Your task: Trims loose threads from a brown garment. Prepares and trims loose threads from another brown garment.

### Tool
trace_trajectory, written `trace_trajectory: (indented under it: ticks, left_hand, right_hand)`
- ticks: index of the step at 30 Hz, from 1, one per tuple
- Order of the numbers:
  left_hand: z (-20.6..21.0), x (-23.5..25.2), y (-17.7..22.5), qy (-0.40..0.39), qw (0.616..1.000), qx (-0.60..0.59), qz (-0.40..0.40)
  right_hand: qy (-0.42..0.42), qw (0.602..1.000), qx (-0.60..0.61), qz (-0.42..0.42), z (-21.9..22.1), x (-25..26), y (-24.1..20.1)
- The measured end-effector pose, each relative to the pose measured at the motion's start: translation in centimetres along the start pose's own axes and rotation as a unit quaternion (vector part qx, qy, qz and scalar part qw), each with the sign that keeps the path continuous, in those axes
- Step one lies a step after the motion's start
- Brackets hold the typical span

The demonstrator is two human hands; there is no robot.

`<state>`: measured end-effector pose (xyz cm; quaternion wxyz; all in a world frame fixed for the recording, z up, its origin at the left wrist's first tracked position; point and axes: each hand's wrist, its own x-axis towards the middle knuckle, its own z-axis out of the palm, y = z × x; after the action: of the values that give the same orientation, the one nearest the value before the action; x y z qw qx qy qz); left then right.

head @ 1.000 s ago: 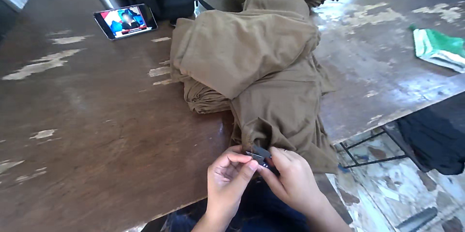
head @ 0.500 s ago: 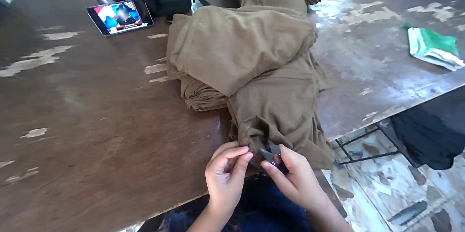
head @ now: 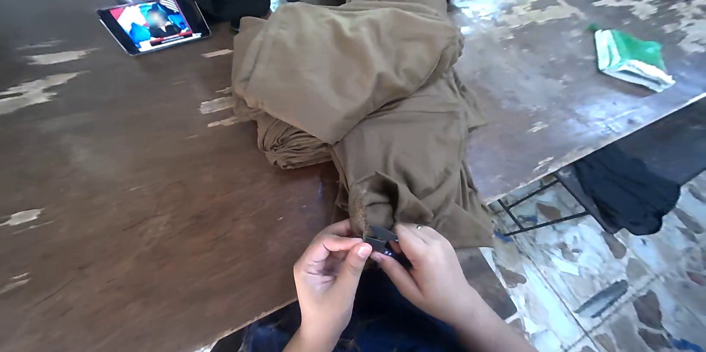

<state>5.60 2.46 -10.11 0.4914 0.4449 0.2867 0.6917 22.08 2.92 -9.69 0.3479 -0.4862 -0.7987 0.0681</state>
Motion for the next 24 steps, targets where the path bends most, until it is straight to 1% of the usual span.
trace_trajectory:
  ticks: [4,6,8,11,14,16,19,22,24]
  left_hand:
    - [-0.1,-0.1,-0.1,-0.005,1.0,0.01,0.01]
    - [-0.2,-0.1,-0.1,-0.011,1.0,0.006,0.011]
    - [-0.4,-0.2,-0.4,-0.036,0.999,0.011,0.026]
    - [-0.6,-0.7,-1.4,-0.065,0.988,0.112,0.084]
    - [0.0,-1.2,-2.3,-0.048,0.968,0.219,0.116]
    - [0.4,-1.2,-2.5,-0.026,0.966,0.23,0.119]
    - [0.6,-1.0,-1.8,-0.021,0.978,0.191,0.087]
    - [0.6,-1.1,-1.1,-0.03,0.987,0.148,0.058]
    - [0.6,-1.2,-1.0,-0.034,0.987,0.143,0.058]
  right_hand:
    - [-0.002,1.0,-0.005,0.024,0.2,0.3,-0.6]
    - [-0.005,0.999,0.031,0.044,-0.1,0.3,-0.2]
    - [0.0,0.995,0.083,0.057,-0.8,0.1,0.7]
    - [0.012,0.985,0.155,0.07,-2.3,-0.2,2.3]
    - [0.011,0.98,0.19,0.063,-3.1,-0.9,3.2]
    - [-0.007,0.984,0.167,0.054,-3.2,-1.4,3.5]
    - [-0.033,0.995,0.096,0.022,-2.6,-2.1,3.5]
    - [-0.025,0.999,0.012,-0.018,-2.0,-2.1,3.1]
    - [-0.015,0.999,-0.016,-0.035,-1.7,-2.0,2.7]
